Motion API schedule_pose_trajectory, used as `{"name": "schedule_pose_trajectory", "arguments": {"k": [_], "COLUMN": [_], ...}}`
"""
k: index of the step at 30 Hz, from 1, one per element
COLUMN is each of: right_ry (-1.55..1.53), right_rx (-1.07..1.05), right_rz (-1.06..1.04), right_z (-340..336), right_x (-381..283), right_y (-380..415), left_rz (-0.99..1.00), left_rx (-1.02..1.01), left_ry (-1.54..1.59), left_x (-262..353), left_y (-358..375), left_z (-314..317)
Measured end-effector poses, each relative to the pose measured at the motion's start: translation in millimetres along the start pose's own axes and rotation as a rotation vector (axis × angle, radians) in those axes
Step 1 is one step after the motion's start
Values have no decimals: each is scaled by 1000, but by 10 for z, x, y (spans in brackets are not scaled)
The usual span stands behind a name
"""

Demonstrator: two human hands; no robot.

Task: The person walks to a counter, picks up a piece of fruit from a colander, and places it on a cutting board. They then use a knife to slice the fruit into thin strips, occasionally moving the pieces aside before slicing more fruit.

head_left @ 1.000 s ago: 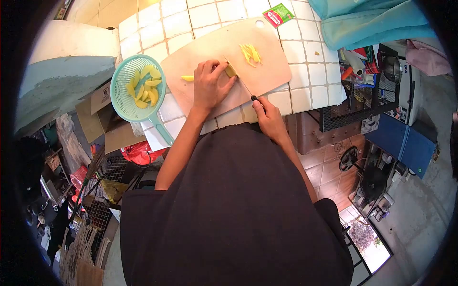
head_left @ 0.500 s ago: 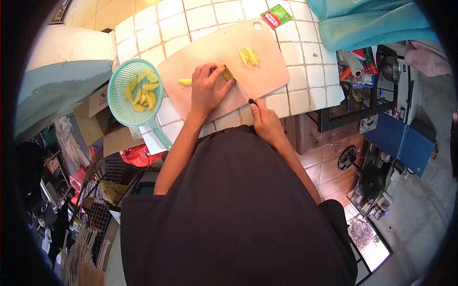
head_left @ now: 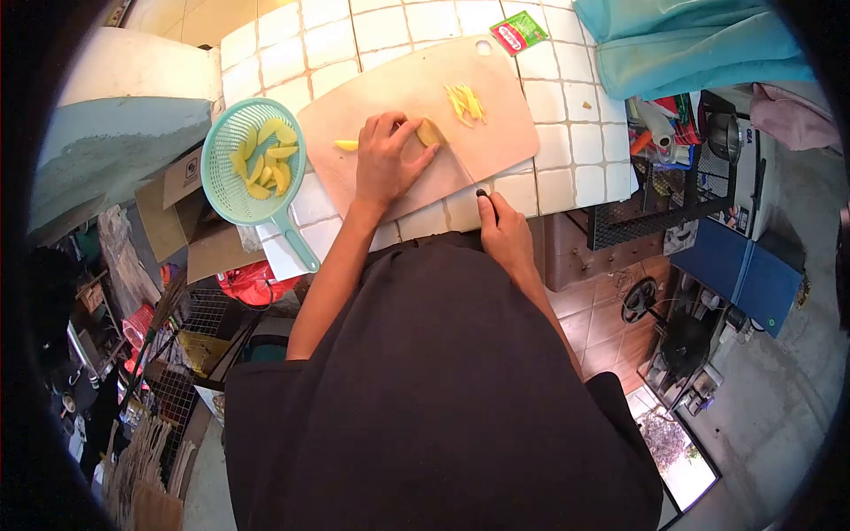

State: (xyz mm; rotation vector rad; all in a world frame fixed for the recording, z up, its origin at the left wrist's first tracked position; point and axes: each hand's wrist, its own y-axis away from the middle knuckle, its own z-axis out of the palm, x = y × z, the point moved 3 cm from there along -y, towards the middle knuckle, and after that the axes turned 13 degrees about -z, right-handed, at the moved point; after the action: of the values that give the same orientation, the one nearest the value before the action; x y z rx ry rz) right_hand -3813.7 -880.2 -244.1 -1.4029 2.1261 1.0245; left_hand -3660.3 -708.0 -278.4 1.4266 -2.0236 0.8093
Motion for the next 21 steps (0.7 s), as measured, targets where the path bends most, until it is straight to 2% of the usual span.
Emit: {"name": "schedule_pose_trajectory", "arguments": {"k": [4, 8, 21], "right_ry": [-77, -28, -99], "right_rx": [40, 53, -12], "right_rz": [31, 1, 7], "right_z": [-35, 13, 42], "right_x": [-95, -58, -151], "right_y": [-50, -35, -63], "left_rz": [-18, -10, -5], "left_rx": [-5, 0, -16], "left_ry": [-9, -14, 22], "left_x": [-1, 25, -6], "left_y": [-7, -21, -10], "left_z": [-16, -24, -41]}}
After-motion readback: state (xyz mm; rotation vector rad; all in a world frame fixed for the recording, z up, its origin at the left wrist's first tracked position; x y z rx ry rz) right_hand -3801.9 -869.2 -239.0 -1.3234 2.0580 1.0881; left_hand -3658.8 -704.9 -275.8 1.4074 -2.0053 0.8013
